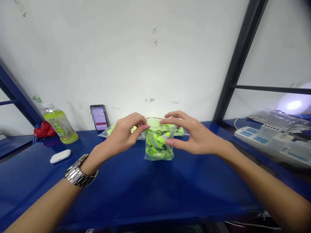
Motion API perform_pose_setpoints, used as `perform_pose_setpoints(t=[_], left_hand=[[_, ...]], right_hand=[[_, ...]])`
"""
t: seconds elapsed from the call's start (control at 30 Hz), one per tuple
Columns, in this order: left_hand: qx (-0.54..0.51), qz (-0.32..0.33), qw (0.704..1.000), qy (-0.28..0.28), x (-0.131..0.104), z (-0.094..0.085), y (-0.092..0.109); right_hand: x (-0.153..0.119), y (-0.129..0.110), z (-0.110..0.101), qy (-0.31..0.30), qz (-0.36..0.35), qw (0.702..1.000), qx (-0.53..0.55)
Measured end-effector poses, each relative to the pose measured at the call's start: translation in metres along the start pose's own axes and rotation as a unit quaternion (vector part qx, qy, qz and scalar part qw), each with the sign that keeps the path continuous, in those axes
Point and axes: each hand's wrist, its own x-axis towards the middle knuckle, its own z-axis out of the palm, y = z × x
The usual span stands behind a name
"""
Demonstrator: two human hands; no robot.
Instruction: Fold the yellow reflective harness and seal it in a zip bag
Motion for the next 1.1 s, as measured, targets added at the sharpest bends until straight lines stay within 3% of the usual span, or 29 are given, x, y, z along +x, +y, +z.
perform_pose_setpoints(t=[0.2,0.37,0.57,0.7,0.9,1.1], left_hand=[[0.037,0.020,0.999,0.007,0.004,0.002,0.001],[0.041,0.025,0.999,-0.005,0.001,0.003,-0.001],[0.042,0.013,0.999,0.001,-0.006,-0.001,-0.003],[0.037,0.028,0.999,-0.017,-0.009,-0.005,-0.001],[0.030,0.036,0.998,-0.040,-0.008,-0.005,0.005],[0.032,0.028,0.997,-0.071,-0.005,-0.013,0.020]], right_hand=[[0.001,0.002,0.006,0.000,0.014,0.994,-0.113],[0.004,0.005,0.005,-0.051,0.072,0.991,-0.100],[0.003,0.005,0.006,-0.030,0.033,0.988,-0.145],[-0.001,0.009,0.006,-0.037,0.053,0.983,-0.173],[0.005,0.010,0.005,-0.127,0.076,0.989,-0.005],[0.002,0.002,-0.003,-0.096,0.073,0.993,0.012]])
